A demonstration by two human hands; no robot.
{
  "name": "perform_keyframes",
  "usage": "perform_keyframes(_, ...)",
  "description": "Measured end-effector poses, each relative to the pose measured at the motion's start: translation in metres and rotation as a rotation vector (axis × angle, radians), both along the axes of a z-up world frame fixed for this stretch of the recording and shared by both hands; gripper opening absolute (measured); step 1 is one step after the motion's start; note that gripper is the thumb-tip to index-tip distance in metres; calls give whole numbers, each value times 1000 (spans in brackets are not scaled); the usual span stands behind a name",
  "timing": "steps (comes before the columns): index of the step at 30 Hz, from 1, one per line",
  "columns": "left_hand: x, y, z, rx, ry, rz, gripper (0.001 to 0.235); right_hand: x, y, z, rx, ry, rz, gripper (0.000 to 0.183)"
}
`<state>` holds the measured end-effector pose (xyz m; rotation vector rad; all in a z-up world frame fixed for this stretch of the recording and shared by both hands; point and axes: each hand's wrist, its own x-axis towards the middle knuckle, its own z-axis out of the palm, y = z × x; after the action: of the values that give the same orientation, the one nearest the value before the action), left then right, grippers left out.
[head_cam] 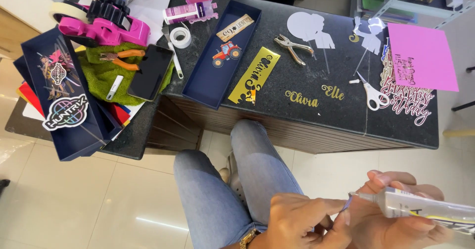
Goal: Assembling a decorative nameplate by gluing small cut-out letters and shapes onto a base.
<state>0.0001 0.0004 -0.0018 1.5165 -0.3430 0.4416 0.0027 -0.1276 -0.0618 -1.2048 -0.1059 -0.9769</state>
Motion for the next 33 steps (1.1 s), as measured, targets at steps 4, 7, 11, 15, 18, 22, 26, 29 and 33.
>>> perform_keyframes(4, -1, 0, 2, 11, 8, 9, 3, 0, 2, 2, 13, 6, -13, 16)
perform_keyframes(7, -1, 0, 0, 28, 11, 5, 3, 2, -2, 0, -29, 13, -21, 17)
perform_keyframes(11, -1, -1, -1, 10, 8, -17, 3, 5, 3, 6, -4, 20, -33, 20)
perform_keyframes(15, -3, -4, 1, -58, 102, -37, 6, 4, -9, -2, 369, 46, 80, 32)
perform_keyframes(18, -4, -1, 2, -93, 187, -108, 5, 8, -30, -25, 184, -49, 85, 39)
perform_keyframes(22, -2, 6, 1, -164, 300, -221, 6, 5, -46, -39, 86, -133, 143, 30)
perform_keyframes(26, 0, 9, -1, -195, 355, -330, 8, 9, -37, -14, -93, -156, 278, 19)
perform_keyframes(29, 1, 8, 0, -176, 328, -289, 8, 26, -45, -5, -111, -159, 354, 23)
perform_keyframes(33, 2, 8, 3, -152, 292, -247, 7, 38, -58, -2, -99, 2, 404, 31)
